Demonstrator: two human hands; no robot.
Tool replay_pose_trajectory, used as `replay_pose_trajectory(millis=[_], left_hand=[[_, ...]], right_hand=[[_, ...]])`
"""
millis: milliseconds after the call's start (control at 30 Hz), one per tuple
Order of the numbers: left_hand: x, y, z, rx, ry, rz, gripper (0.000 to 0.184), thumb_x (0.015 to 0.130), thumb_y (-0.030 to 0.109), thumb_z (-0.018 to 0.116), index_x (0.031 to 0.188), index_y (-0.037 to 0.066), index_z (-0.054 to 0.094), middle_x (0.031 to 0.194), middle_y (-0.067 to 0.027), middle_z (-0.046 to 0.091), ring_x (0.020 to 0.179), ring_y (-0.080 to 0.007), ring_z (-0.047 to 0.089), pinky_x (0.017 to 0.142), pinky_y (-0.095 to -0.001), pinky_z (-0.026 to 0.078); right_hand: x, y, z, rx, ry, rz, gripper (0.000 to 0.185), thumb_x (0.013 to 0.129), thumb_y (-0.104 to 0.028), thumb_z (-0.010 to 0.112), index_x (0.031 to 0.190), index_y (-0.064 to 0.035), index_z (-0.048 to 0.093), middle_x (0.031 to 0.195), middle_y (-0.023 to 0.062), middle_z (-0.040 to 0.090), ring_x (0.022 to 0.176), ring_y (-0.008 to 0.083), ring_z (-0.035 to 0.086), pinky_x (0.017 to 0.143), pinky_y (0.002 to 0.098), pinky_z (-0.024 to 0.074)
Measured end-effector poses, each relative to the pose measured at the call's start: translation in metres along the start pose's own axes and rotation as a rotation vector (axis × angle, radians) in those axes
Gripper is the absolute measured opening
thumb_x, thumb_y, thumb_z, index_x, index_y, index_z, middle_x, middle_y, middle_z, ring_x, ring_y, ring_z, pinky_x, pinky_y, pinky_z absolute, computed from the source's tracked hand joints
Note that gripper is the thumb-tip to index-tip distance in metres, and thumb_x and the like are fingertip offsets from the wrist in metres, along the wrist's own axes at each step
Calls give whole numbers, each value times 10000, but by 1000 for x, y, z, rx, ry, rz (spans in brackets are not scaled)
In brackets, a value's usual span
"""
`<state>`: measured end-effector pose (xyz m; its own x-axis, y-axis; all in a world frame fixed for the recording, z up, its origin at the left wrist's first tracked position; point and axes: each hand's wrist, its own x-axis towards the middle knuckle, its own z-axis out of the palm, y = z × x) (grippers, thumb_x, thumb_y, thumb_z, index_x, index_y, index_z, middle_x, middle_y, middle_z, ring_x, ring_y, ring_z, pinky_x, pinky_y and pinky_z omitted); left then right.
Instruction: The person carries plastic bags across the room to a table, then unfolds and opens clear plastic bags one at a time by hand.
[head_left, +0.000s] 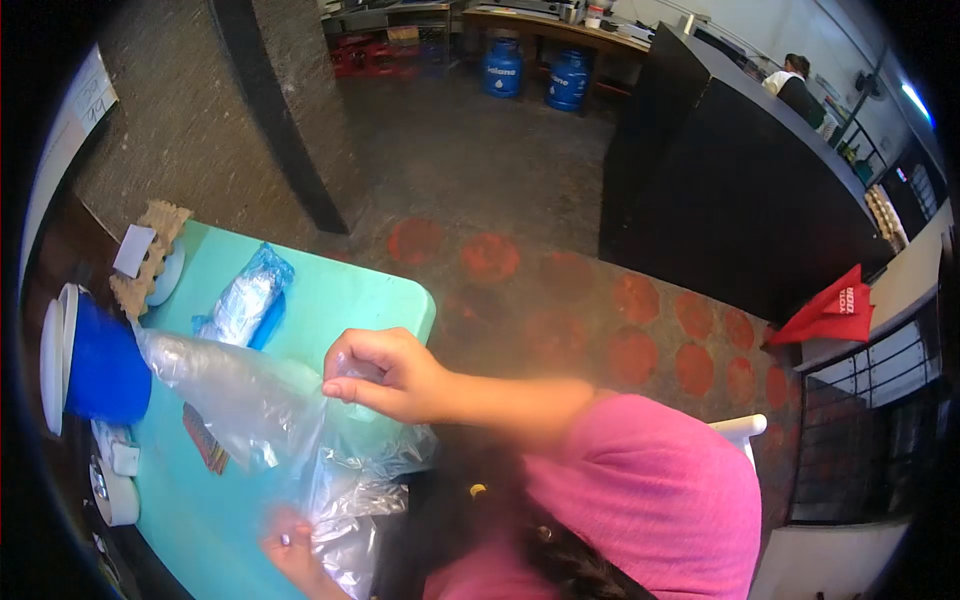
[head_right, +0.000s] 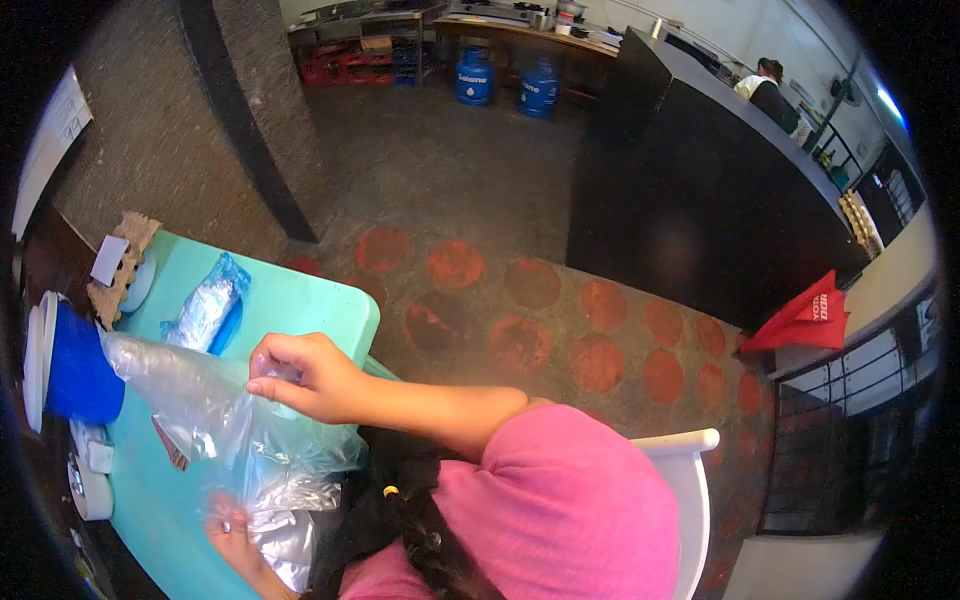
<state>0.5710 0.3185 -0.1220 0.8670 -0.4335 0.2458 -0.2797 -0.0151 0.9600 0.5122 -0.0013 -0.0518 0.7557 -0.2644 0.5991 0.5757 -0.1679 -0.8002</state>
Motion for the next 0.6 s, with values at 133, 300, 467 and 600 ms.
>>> replay_pose_trajectory(millis=[133, 300, 467, 600], left_hand=[[20, 29, 29, 32, 398, 37, 154, 927, 151, 600, 890, 2, 610, 856, -62, 620, 810, -155, 561, 804, -293, 453], [33, 18, 6, 0, 242, -158, 117, 923, 137, 599, 886, 27, 611, 838, -20, 627, 781, -109, 553, 738, -241, 443], [38, 5, 8, -201, 333, -186, 125, 880, 89, 680, 981, 17, 660, 848, -26, 652, 772, -86, 574, 736, -234, 456], [37, 6, 14, -250, 269, -207, 105, 847, 55, 719, 925, -2, 677, 819, -21, 665, 736, -78, 584, 688, -220, 466]], right_hand=[[-2, 13, -6, -221, 29, -30, 153, 879, -160, 713, 939, -44, 635, 797, 67, 670, 689, 147, 629, 624, 276, 490], [-17, 35, -17, -525, -87, 302, 154, 819, -157, 749, 939, -89, 680, 816, 69, 684, 665, 171, 652, 596, 296, 504], [-23, 55, -28, -938, -325, 207, 201, 775, -92, 741, 967, -106, 685, 812, 70, 678, 600, 201, 621, 575, 321, 499], [-14, 34, 0, -765, -113, -101, 188, 760, -2, 729, 928, -66, 672, 781, 64, 665, 590, 173, 603, 544, 272, 478]])
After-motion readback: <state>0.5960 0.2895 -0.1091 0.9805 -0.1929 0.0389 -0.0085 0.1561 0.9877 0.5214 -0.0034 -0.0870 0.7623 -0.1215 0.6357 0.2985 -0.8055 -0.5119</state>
